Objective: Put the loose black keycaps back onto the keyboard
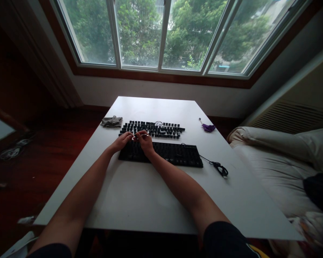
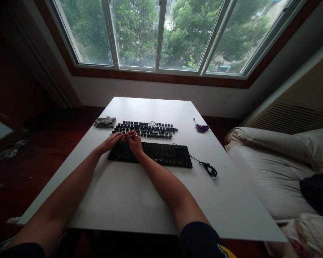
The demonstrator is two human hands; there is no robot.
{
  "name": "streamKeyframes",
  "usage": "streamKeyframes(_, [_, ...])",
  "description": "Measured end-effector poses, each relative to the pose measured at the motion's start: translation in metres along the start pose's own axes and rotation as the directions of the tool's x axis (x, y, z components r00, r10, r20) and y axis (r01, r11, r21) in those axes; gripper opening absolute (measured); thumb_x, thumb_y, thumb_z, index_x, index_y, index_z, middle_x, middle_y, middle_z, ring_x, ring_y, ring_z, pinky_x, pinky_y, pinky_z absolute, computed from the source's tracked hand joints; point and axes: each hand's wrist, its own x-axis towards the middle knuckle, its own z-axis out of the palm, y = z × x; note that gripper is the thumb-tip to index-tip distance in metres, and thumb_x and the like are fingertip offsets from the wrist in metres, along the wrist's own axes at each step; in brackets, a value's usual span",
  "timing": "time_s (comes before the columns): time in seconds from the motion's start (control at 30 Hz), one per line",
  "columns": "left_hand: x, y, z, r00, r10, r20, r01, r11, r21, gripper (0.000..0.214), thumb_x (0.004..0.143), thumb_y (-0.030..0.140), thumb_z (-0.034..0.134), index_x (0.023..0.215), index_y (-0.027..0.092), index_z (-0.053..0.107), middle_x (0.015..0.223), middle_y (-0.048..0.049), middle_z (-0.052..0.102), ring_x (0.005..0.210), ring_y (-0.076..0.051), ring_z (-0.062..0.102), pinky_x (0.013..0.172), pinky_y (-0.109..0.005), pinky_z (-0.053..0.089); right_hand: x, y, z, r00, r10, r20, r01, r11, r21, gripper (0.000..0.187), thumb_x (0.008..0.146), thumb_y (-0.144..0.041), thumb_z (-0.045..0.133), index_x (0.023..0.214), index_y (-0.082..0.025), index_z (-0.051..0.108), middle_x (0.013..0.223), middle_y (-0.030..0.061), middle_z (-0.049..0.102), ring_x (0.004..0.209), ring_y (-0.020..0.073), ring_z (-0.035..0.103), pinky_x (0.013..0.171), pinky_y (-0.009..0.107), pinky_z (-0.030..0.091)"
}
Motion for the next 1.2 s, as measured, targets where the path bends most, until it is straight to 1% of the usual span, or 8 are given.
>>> streamKeyframes(0.13, [0.002, -0.002, 0.007, 0.994, -0.002, -0.110, 0.017, 0.991, 0.133, 0.031, 0.093, 0.047, 0.051, 0.107, 0.021, 0.062, 0.087, -0.0019, 0.064, 0.080, -0.021, 0.057, 0.077, -0.034, 0.045, 0.000, 0.000, 0.000, 0.999, 0.009, -0.035, -0.011, 0.999, -0.043, 0.040, 0.078, -0.058, 0.074, 0.089, -0.023, 0.059, 0.072, -0.0031, 0.066, 0.068, 0.0181, 0.071, 0.069, 0.033, 0.062])
streamKeyframes(0.3, [0.001, -0.001, 0.011, 0.979, 0.004, -0.205, 0.004, 0.999, 0.042, 0.028, 0.090, 0.043, 0.059, 0.106, 0.021, 0.062, 0.075, 0.0018, 0.058, 0.070, -0.017, 0.054, 0.069, -0.031, 0.044, -0.001, -0.001, 0.001, 0.999, 0.012, -0.050, -0.014, 0.999, -0.046, 0.039, 0.078, -0.057, 0.074, 0.088, -0.022, 0.059, 0.072, -0.0031, 0.066, 0.067, 0.0174, 0.071, 0.071, 0.033, 0.062])
streamKeyframes(0.43, [-0.002, 0.006, 0.010, 0.983, 0.001, -0.184, -0.010, 0.999, -0.045, 0.028, 0.088, 0.041, 0.061, 0.106, 0.021, 0.066, 0.078, 0.0005, 0.062, 0.071, -0.017, 0.055, 0.071, -0.032, 0.046, -0.001, -0.003, 0.001, 0.998, 0.026, -0.057, -0.029, 0.998, -0.052, 0.040, 0.078, -0.059, 0.074, 0.087, -0.023, 0.059, 0.072, -0.0030, 0.065, 0.067, 0.0175, 0.071, 0.069, 0.033, 0.062])
streamKeyframes(0.57, [-0.005, 0.011, 0.008, 0.989, -0.024, -0.149, 0.001, 0.988, -0.153, 0.035, 0.086, 0.040, 0.062, 0.114, 0.020, 0.069, 0.086, -0.0022, 0.067, 0.079, -0.019, 0.060, 0.076, -0.033, 0.049, -0.001, -0.003, 0.000, 0.997, 0.029, -0.068, -0.032, 0.998, -0.046, 0.039, 0.078, -0.058, 0.072, 0.087, -0.023, 0.058, 0.072, -0.0031, 0.065, 0.066, 0.0172, 0.070, 0.066, 0.032, 0.061])
streamKeyframes(0.77, [-0.006, 0.008, 0.007, 0.982, -0.037, -0.186, -0.018, 0.959, -0.282, 0.039, 0.090, 0.037, 0.052, 0.120, 0.021, 0.069, 0.096, -0.0038, 0.069, 0.081, -0.017, 0.061, 0.080, -0.032, 0.050, 0.002, 0.001, -0.001, 0.995, 0.042, -0.088, -0.044, 0.999, -0.024, 0.041, 0.077, -0.058, 0.073, 0.088, -0.023, 0.057, 0.071, -0.0037, 0.063, 0.064, 0.0167, 0.068, 0.064, 0.032, 0.061])
streamKeyframes(0.87, [-0.006, 0.007, 0.008, 0.978, -0.027, -0.207, -0.031, 0.961, -0.273, 0.038, 0.090, 0.038, 0.054, 0.120, 0.021, 0.070, 0.104, -0.0051, 0.069, 0.081, -0.016, 0.061, 0.080, -0.031, 0.050, 0.002, 0.003, -0.001, 0.995, 0.041, -0.090, -0.042, 0.999, -0.007, 0.041, 0.077, -0.058, 0.073, 0.087, -0.023, 0.057, 0.072, -0.0037, 0.063, 0.063, 0.0164, 0.068, 0.062, 0.032, 0.061])
streamKeyframes(1.07, [-0.007, 0.007, 0.006, 0.975, -0.019, -0.223, -0.027, 0.979, -0.202, 0.040, 0.090, 0.042, 0.057, 0.120, 0.021, 0.072, 0.106, -0.0063, 0.071, 0.084, -0.018, 0.062, 0.080, -0.033, 0.051, 0.001, 0.003, -0.002, 0.993, 0.049, -0.105, -0.049, 0.999, 0.003, 0.041, 0.077, -0.058, 0.074, 0.087, -0.022, 0.057, 0.074, -0.0035, 0.064, 0.063, 0.0153, 0.068, 0.064, 0.031, 0.061])
streamKeyframes(1.2, [-0.005, 0.005, 0.007, 0.969, 0.002, -0.248, -0.049, 0.982, -0.183, 0.045, 0.089, 0.043, 0.061, 0.129, 0.022, 0.066, 0.110, -0.0072, 0.071, 0.081, -0.017, 0.062, 0.077, -0.032, 0.051, 0.001, 0.003, -0.002, 0.992, 0.037, -0.121, -0.038, 0.999, 0.000, 0.040, 0.078, -0.058, 0.074, 0.087, -0.022, 0.058, 0.074, -0.0036, 0.063, 0.063, 0.0146, 0.067, 0.064, 0.030, 0.061])
